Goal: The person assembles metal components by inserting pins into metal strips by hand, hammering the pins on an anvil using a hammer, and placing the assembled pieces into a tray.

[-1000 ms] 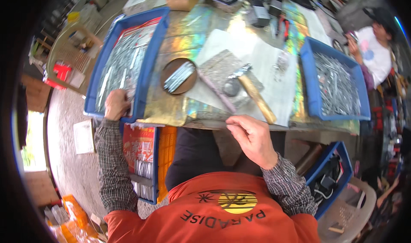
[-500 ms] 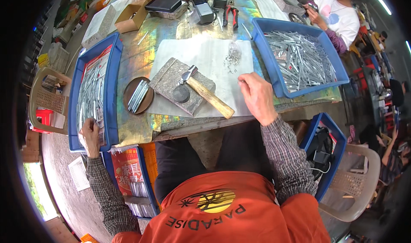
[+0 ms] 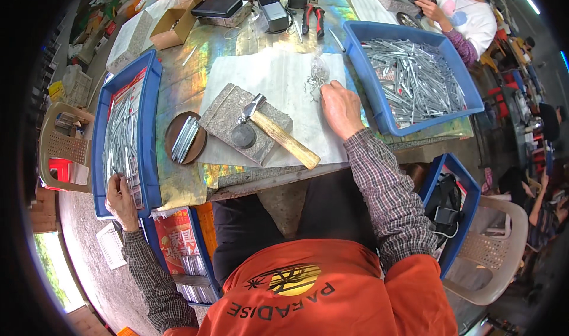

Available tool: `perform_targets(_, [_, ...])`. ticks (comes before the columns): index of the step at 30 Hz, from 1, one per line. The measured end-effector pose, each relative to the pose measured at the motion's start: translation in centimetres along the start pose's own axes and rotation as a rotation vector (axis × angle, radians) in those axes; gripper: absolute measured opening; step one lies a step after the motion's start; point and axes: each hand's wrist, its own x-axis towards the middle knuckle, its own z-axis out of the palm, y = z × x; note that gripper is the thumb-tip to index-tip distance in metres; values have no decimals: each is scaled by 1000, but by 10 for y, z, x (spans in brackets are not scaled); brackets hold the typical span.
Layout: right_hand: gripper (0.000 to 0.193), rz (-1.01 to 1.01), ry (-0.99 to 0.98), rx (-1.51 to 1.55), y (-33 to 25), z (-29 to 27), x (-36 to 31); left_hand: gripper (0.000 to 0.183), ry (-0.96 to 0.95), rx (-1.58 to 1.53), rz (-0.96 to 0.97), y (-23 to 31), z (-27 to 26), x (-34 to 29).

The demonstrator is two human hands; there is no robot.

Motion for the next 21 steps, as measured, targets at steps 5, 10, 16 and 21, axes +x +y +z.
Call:
perform_targets(5, [4, -51, -40, -91, -7, -2, 6, 15, 32, -30, -21, -2, -2, -1])
perform_targets(10, [5, -118, -136, -197, -12, -6, 14, 13, 105, -157, 5, 38, 2, -9])
perform_targets(16, [5, -58, -43, -167, -2, -7, 8, 12, -60, -704, -78, 111, 17, -11])
perform_targets(21, [10, -4, 102, 104, -12, -22, -10, 7, -218, -1069, -217, 161, 47, -14])
